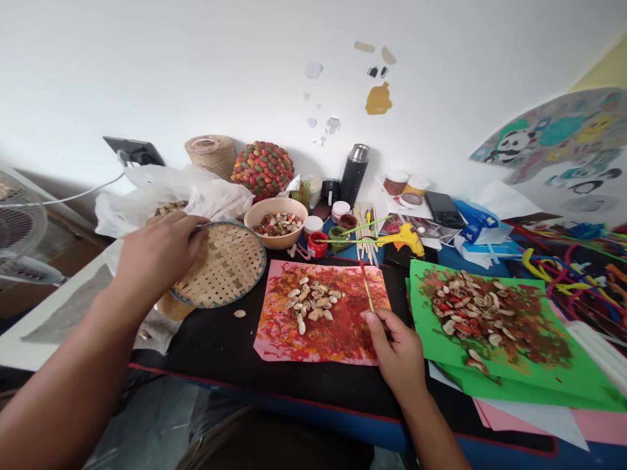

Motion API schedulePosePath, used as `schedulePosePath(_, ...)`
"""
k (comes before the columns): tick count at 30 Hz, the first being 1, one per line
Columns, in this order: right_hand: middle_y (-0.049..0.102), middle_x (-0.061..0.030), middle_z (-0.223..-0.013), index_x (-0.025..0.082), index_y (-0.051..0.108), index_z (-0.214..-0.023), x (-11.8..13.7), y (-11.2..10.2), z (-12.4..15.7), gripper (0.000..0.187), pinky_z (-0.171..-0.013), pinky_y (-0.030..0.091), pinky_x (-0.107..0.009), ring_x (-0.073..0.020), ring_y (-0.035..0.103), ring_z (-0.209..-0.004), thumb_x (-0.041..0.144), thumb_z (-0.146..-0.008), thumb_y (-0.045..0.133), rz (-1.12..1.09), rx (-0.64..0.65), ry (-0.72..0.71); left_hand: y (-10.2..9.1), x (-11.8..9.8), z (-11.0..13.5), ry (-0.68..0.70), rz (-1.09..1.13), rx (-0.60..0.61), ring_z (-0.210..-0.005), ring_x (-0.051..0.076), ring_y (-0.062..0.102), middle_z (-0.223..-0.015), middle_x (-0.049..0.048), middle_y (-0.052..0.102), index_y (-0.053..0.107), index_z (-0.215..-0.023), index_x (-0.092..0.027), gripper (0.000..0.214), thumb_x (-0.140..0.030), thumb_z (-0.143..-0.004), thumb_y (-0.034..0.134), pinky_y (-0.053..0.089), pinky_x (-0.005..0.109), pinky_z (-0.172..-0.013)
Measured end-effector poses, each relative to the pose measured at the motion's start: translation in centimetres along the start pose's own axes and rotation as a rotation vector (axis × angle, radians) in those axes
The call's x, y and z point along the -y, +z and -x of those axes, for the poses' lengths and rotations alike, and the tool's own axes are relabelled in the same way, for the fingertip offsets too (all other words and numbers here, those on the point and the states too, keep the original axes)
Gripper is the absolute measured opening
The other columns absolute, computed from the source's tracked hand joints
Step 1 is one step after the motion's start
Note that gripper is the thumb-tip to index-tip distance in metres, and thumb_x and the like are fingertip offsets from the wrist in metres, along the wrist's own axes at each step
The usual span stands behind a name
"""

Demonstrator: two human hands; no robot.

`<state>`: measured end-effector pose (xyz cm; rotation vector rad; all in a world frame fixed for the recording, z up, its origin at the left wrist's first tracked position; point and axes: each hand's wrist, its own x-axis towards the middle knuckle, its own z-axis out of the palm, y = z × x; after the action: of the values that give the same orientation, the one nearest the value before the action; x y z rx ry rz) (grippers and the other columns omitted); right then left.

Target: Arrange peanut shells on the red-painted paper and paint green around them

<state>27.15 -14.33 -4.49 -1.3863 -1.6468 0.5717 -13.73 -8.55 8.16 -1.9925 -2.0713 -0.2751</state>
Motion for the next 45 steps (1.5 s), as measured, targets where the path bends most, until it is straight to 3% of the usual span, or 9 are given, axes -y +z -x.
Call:
schedulePosePath(6, 0.085, -0.0063, -0.081, 0.021, 0.080, -0.092, 0.1, 0.1, 0.0, 0.033, -0.062, 0.059, -0.027, -0.0224, 0.078, -0.065, 0.045, -0.106, 0.064, -0.014, -0.005, 0.012, 1.2, -0.1, 0.1, 0.070, -0.217, 0.032, -0.118, 0.036, 0.067, -0.125, 0.0182, 0.078, 0.066, -0.142, -0.012, 0.050, -0.039, -0.114, 0.035, 0.051, 0.048, -0.106)
schedulePosePath(13, 0.082, -0.0056, -0.076, 0.021, 0.080, -0.088, 0.2, 0.1, 0.0, 0.037, -0.058, 0.057, -0.026, -0.0208, 0.074, -0.061, 0.048, -0.106, 0.063, -0.001, 0.001, 0.018, 1.0, -0.4, 1.5, 0.096, -0.084, -0.030, -0.131, 0.037, 0.062, -0.138, 0.0202, 0.072, 0.066, -0.138, -0.012, 0.046, -0.037, -0.113, 0.036, 0.047, 0.052, -0.115)
schedulePosePath(15, 0.081, -0.0051, -0.075, 0.021, 0.080, -0.086, 0.3, 0.1, 0.0, 0.038, -0.057, 0.056, -0.026, -0.0202, 0.073, -0.061, 0.048, -0.106, 0.063, 0.004, 0.006, 0.019, 1.0, -0.4, 2.5, 0.133, 0.032, 0.058, -0.119, 0.034, 0.067, -0.123, 0.0168, 0.077, 0.073, -0.120, -0.016, 0.042, -0.040, -0.110, 0.040, 0.052, 0.048, -0.108)
schedulePosePath(20, 0.081, -0.0045, -0.076, 0.021, 0.080, -0.085, 0.3, 0.1, 0.0, 0.036, -0.057, 0.054, -0.025, -0.0192, 0.074, -0.061, 0.044, -0.106, 0.063, 0.002, 0.017, 0.016, 2.4, -1.1, 5.3, 0.331, 0.295, 0.528, -0.094, 0.027, 0.073, -0.099, 0.0079, 0.079, 0.077, -0.106, -0.023, 0.031, -0.044, -0.102, 0.053, 0.055, 0.039, -0.088)
schedulePosePath(27, 0.081, -0.0041, -0.076, 0.021, 0.079, -0.088, 0.3, 0.1, -0.1, 0.034, -0.060, 0.055, -0.025, -0.0194, 0.074, -0.062, 0.043, -0.107, 0.062, 0.010, 0.023, 0.009, 5.8, -1.9, 6.5, 0.417, 0.160, 0.574, -0.102, 0.034, 0.078, -0.105, 0.0150, 0.083, 0.079, -0.103, -0.020, 0.032, -0.030, -0.101, 0.049, 0.057, 0.045, -0.092)
schedulePosePath(31, 0.072, -0.0004, -0.067, 0.021, 0.076, -0.087, 0.2, 0.4, -0.2, 0.034, -0.057, 0.051, -0.024, -0.0173, 0.067, -0.056, 0.043, -0.107, 0.062, 0.036, 0.047, 0.014, 5.9, -2.2, 6.2, 0.357, 0.272, 0.513, -0.104, 0.035, 0.079, -0.112, 0.0132, 0.084, 0.081, -0.112, -0.023, 0.035, -0.036, -0.101, 0.050, 0.058, 0.044, -0.093)
schedulePosePath(38, 0.067, 0.0016, -0.064, 0.021, 0.074, -0.084, 1.7, 0.4, -0.8, 0.034, -0.057, 0.046, -0.024, -0.0153, 0.061, -0.055, 0.040, -0.109, 0.060, 0.096, 0.172, -0.049, 3.5, -10.7, 6.4, 0.355, 0.812, 0.578, -0.095, 0.023, 0.079, -0.110, 0.0051, 0.085, 0.082, -0.118, -0.027, 0.036, -0.042, -0.104, 0.053, 0.057, 0.032, -0.087)
schedulePosePath(42, 0.064, 0.0025, -0.063, 0.021, 0.075, -0.086, 4.3, 0.8, -1.1, 0.034, -0.059, 0.045, -0.024, -0.0145, 0.060, -0.055, 0.038, -0.110, 0.058, 0.058, 0.199, -0.067, 4.3, -15.1, 5.8, 0.272, 1.179, 0.642, -0.108, 0.025, 0.077, -0.123, 0.0070, 0.084, 0.080, -0.129, -0.024, 0.041, -0.046, -0.101, 0.061, 0.057, 0.034, -0.098)
schedulePosePath(45, 0.061, 0.0030, -0.062, 0.021, 0.075, -0.085, 5.8, 2.1, -1.0, 0.033, -0.057, 0.042, -0.024, -0.0141, 0.057, -0.055, 0.038, -0.108, 0.058, -0.017, 0.245, -0.034, 5.5, -16.1, 5.1, 0.214, 1.410, 0.659, -0.110, 0.027, 0.077, -0.113, 0.0074, 0.085, 0.084, -0.111, -0.020, 0.039, -0.050, -0.100, 0.061, 0.058, 0.036, -0.100)
